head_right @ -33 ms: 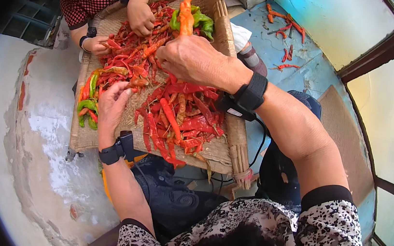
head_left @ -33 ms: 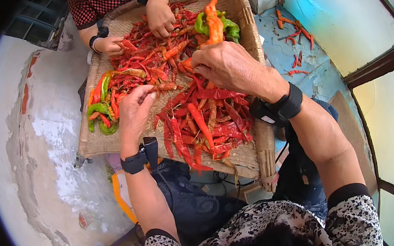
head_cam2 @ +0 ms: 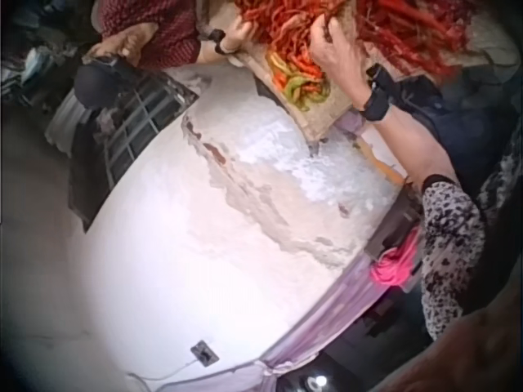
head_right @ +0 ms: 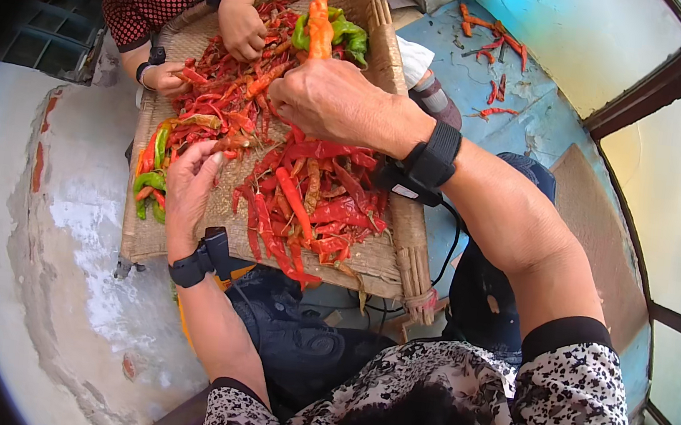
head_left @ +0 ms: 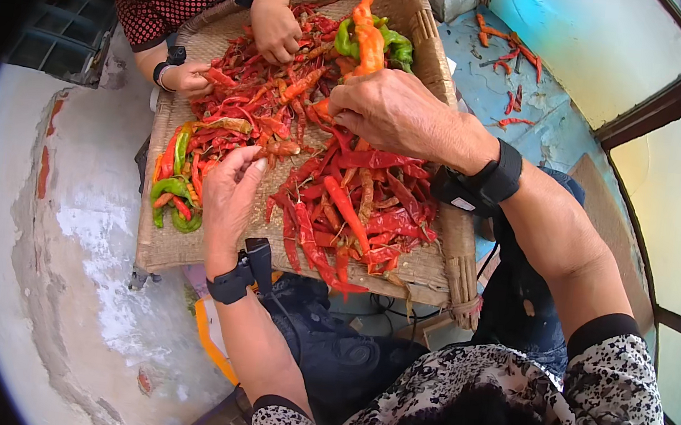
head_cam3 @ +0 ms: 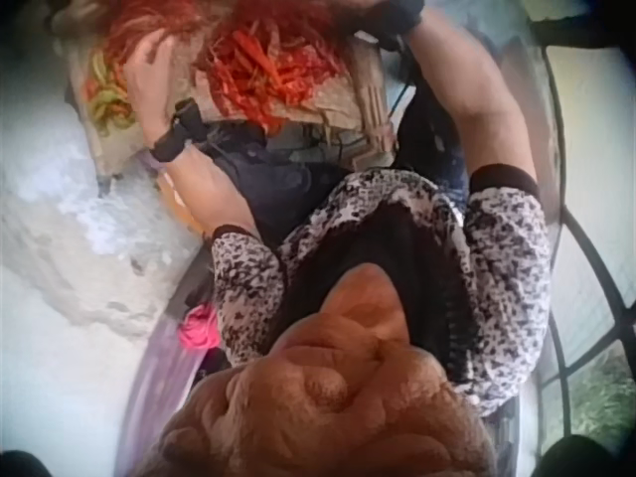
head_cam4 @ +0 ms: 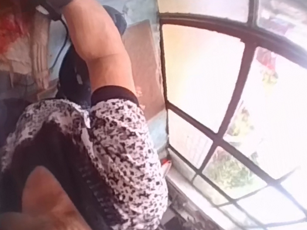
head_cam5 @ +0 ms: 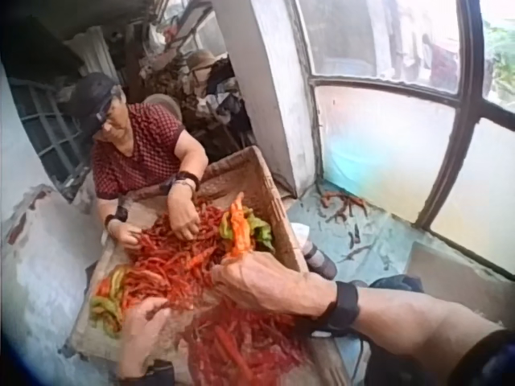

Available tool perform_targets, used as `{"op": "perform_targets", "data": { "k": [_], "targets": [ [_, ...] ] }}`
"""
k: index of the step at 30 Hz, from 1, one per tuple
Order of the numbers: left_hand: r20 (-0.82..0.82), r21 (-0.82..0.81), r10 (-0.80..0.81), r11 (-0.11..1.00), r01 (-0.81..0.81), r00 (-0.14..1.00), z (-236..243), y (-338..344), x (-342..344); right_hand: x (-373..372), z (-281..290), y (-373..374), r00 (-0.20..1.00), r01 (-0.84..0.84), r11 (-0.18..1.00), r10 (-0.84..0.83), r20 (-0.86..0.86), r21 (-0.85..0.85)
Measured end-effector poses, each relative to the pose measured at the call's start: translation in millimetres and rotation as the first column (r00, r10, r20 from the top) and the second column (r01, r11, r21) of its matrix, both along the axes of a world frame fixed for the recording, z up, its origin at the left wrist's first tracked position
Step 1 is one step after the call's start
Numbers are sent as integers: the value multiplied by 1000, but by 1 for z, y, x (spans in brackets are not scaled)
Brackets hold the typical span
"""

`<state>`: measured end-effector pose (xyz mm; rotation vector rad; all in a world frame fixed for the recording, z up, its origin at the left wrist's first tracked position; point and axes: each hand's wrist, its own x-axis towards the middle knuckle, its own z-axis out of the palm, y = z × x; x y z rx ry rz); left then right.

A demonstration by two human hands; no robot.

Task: Peeling and removing stems from red chili peppers in a basket.

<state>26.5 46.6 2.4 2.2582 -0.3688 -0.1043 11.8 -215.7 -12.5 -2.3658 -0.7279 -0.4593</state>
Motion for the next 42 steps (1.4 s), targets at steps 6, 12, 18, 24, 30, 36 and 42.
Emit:
{"op": "perform_targets", "data": {
  "k": [6,12,18,24,30,36,42],
  "targets": [
    [-68,-28,16,999,-18,998,3,-1,-1,-2,2,5,1000,8,998,-8,-13,-65],
    [557,158,274,892,-424,784,-29,16,30,1,-5,5,1000,-10,1000,10,5,-12],
    [163,350,-143,934,78,976,-47,-18,5,-1,-2,4,1000,-16,1000,16,-11,9],
    [81,331,-87,942,56,993,-34,-30,0,-1,-1,9,1000,-30,999,30,1,45],
    [22,-401,-20,916,27,1000,-8,-32,-9,-6,-5,18,989,-151,951,146,40,269],
    [-25,-737,-144,672,79,989,3,-46,-24,-14,6,34,956,-169,948,225,-189,270],
    [102,-709,277,694,-126,955,1,7,11,-14,7,31,955,-151,947,213,-205,282]
  ]
}}
